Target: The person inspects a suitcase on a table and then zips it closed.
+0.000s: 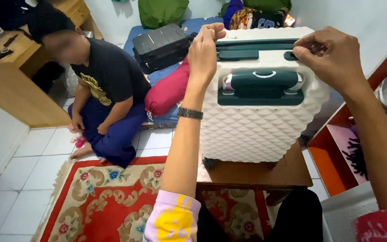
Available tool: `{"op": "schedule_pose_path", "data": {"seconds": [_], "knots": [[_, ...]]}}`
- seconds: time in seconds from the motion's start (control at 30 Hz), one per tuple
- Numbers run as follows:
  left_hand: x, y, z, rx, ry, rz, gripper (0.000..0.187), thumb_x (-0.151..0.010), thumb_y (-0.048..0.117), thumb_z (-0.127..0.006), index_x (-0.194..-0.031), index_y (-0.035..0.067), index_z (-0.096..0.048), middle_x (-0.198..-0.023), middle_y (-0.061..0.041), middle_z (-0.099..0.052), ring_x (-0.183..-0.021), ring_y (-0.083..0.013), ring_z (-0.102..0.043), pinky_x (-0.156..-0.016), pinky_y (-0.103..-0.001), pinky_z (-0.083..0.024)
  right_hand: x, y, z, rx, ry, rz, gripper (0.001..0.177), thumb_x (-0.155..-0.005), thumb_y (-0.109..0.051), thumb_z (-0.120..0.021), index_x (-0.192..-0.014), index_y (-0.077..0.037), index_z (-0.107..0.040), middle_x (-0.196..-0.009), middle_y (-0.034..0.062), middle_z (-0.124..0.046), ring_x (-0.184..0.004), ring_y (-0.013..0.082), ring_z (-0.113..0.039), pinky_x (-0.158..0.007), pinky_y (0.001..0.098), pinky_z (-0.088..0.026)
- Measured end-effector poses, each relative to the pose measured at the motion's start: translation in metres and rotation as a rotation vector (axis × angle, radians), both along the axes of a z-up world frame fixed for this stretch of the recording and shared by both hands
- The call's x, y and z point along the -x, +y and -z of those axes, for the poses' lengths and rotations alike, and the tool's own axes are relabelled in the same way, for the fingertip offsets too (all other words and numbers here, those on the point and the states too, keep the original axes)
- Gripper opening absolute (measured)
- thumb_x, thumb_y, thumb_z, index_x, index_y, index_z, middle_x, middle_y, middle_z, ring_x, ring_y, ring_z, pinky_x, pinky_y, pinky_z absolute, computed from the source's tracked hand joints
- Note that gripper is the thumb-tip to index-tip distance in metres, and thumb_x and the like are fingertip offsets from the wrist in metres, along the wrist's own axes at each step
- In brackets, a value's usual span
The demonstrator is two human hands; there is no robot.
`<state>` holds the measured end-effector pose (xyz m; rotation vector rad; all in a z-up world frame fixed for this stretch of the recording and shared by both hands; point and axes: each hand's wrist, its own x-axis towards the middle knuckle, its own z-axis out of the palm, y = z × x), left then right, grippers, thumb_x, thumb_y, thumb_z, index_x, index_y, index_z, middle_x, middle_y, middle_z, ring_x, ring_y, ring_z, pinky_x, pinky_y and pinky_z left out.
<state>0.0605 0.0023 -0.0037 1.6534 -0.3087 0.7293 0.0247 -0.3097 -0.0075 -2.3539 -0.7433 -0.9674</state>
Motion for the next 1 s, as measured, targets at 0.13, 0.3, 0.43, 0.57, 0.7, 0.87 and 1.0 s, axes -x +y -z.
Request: {"op": "schedule_pose_path", "data": {"seconds": [0.13,0.3,0.43,0.57,0.7,0.87,1.0], "knots": [[-0.005,0.001,0.003,0.017,-0.037,0.020,0.045,-0.103,0.028,-0.035,-0.116,0.006,-0.072,-0.106,-0.009,-0.080,-0.103,-0.0206,-0.075,-0.094,-0.033,-0.054,0.007,0.004,0.001,-0.107,0.026,0.002,0.022,-0.106,-0.028,-0.075,-0.107,-0.006,-0.076,-0.104,0.0095,-0.070,-0.088,0.0135,-0.067,-0.079,0.0289,-0.056],[0.021,-0.006,-0.010,-0.094,0.010,-0.117,0.031,-0.096,0.025,-0.051,-0.110,0.008,-0.074,-0.102,-0.007,-0.081,-0.099,-0.0188,-0.076,-0.090,-0.033,-0.055,0.009,0.005,0.000,-0.073,0.034,0.082,0.024,-0.100,-0.029,-0.076,-0.103,-0.005,-0.078,-0.103,0.0125,-0.064,-0.104,0.0225,-0.054,-0.088,0.0373,-0.048],[0.013,-0.006,-0.001,-0.201,-0.037,-0.116,0.024,-0.088,0.018,-0.063,-0.109,0.010,-0.072,-0.104,-0.005,-0.080,-0.098,-0.0166,-0.079,-0.090,-0.032,-0.058,-0.005,-0.015,0.015,-0.104,0.089,0.024,0.023,-0.109,-0.027,-0.071,-0.108,-0.004,-0.075,-0.106,0.0111,-0.062,-0.102,0.0219,-0.054,-0.089,0.0375,-0.047],[0.015,-0.006,0.001,-0.310,-0.125,-0.192,0.023,-0.077,0.013,-0.070,-0.099,0.010,-0.075,-0.100,-0.006,-0.079,-0.097,-0.0215,-0.077,-0.089,-0.035,-0.057,0.013,-0.015,0.001,-0.242,0.252,-0.147,0.025,-0.098,-0.019,-0.067,-0.117,-0.006,-0.075,-0.117,0.0098,-0.063,-0.103,0.0207,-0.059,-0.095,0.0389,-0.053],[0.019,-0.007,0.001,-0.386,-0.177,-0.216,0.019,-0.076,0.016,-0.073,-0.095,0.012,-0.074,-0.096,-0.006,-0.076,-0.093,-0.0240,-0.075,-0.085,-0.037,-0.056,0.022,-0.019,-0.012,-0.181,0.300,-0.074,0.036,-0.091,-0.025,-0.079,-0.120,-0.005,-0.074,-0.120,0.0130,-0.071,-0.097,0.0235,-0.066,-0.084,0.0380,-0.056],[0.016,-0.008,0.004,-0.442,-0.257,-0.245,0.012,-0.077,0.018,-0.074,-0.088,0.013,-0.077,-0.094,-0.008,-0.074,-0.092,-0.0292,-0.071,-0.083,-0.041,-0.055,0.015,-0.020,-0.014,-0.266,0.339,-0.132,0.036,-0.087,-0.029,-0.084,-0.113,-0.006,-0.075,-0.117,0.0097,-0.071,-0.091,0.0207,-0.066,-0.077,0.0323,-0.057],[0.015,-0.010,0.005,-0.456,-0.205,-0.256,0.012,-0.082,0.023,-0.073,-0.081,0.014,-0.080,-0.089,-0.010,-0.073,-0.087,-0.0312,-0.070,-0.080,-0.043,-0.054,0.008,-0.015,-0.014,-0.281,0.355,-0.159,0.033,-0.087,-0.028,-0.086,-0.111,-0.007,-0.080,-0.108,0.0121,-0.070,-0.085,0.0232,-0.060,-0.074,0.0334,-0.050]]}}
